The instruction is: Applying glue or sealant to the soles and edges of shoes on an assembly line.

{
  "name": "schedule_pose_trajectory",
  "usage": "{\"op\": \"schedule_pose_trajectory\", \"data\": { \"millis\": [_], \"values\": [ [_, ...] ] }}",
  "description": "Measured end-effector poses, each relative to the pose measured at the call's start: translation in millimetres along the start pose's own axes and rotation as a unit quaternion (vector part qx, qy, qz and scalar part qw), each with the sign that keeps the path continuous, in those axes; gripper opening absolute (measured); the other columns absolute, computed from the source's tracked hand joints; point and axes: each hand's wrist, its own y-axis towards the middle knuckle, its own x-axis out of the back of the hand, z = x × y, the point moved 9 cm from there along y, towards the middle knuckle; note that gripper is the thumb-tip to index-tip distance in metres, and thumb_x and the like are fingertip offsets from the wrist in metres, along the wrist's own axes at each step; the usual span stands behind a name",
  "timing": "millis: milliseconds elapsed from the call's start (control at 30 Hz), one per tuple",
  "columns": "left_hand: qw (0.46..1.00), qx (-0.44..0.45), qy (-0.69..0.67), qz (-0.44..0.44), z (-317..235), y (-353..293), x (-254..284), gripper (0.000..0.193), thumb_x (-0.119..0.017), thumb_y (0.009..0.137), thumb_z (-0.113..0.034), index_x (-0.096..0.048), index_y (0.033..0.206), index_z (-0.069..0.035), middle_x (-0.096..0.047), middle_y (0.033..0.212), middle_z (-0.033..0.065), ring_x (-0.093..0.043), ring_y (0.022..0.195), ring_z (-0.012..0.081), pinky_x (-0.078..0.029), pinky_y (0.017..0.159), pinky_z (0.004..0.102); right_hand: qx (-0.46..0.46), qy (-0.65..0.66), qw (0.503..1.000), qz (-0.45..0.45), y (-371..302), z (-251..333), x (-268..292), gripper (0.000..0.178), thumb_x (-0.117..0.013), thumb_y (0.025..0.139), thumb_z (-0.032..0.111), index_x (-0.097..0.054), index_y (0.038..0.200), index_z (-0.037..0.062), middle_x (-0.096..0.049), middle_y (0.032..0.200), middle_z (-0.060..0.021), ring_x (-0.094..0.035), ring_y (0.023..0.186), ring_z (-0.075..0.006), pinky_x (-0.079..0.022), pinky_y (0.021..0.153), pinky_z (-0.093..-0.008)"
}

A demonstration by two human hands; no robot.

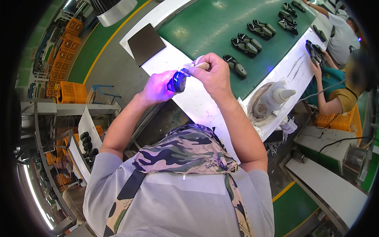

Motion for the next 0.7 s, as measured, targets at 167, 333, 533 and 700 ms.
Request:
{"op": "schedule_pose_trajectory", "data": {
  "millis": [167, 333, 533, 700],
  "values": [
    [0.978, 0.086, -0.119, 0.149, 21, -14, 1, 0.057, -0.085, 0.057, -0.009, -0.064, 0.11, -0.009, -0.067, 0.083, 0.0077, -0.066, 0.071, 0.0214, -0.054, 0.071, 0.0323, 0.024, -0.011, 1.0, -0.007, 14, -8, -17, 0.016, -0.074, 0.078, -0.002, -0.059, 0.083, -0.0003, -0.065, 0.086, -0.0069, -0.06, 0.076, -0.0095, -0.053, 0.07, -0.0238],
    [0.93, 0.178, -0.194, 0.258, 61, -44, -2, 0.063, -0.088, 0.057, -0.011, -0.061, 0.114, -0.004, -0.069, 0.089, 0.0041, -0.064, 0.08, 0.0136, -0.052, 0.077, 0.0304, 0.026, -0.027, 0.999, -0.004, 28, -27, -40, 0.015, -0.073, 0.079, -0.004, -0.059, 0.083, -0.0006, -0.066, 0.088, -0.009, -0.063, 0.078, -0.0109, -0.054, 0.07, -0.0256],
    [0.876, 0.213, -0.369, 0.229, 95, -76, 10, 0.058, -0.087, 0.063, -0.016, -0.061, 0.111, 0.001, -0.068, 0.096, 0.0068, -0.062, 0.089, 0.014, -0.05, 0.083, 0.0295, 0.061, -0.053, 0.995, 0.065, 43, -47, -86, 0.016, -0.073, 0.078, -0.003, -0.058, 0.084, -0.0001, -0.066, 0.09, -0.0111, -0.062, 0.082, -0.012, -0.052, 0.075, -0.0278],
    [0.842, 0.263, -0.433, 0.186, 118, -98, 31, 0.054, -0.085, 0.065, -0.011, -0.061, 0.111, 0.002, -0.068, 0.098, 0.0044, -0.062, 0.09, 0.0135, -0.05, 0.085, 0.0297, 0.051, -0.056, 0.991, 0.113, 47, -59, -128, 0.018, -0.072, 0.077, -0.004, -0.057, 0.083, 0.0017, -0.066, 0.091, -0.0102, -0.061, 0.082, -0.0115, -0.05, 0.076, -0.0274]
  ]
}}
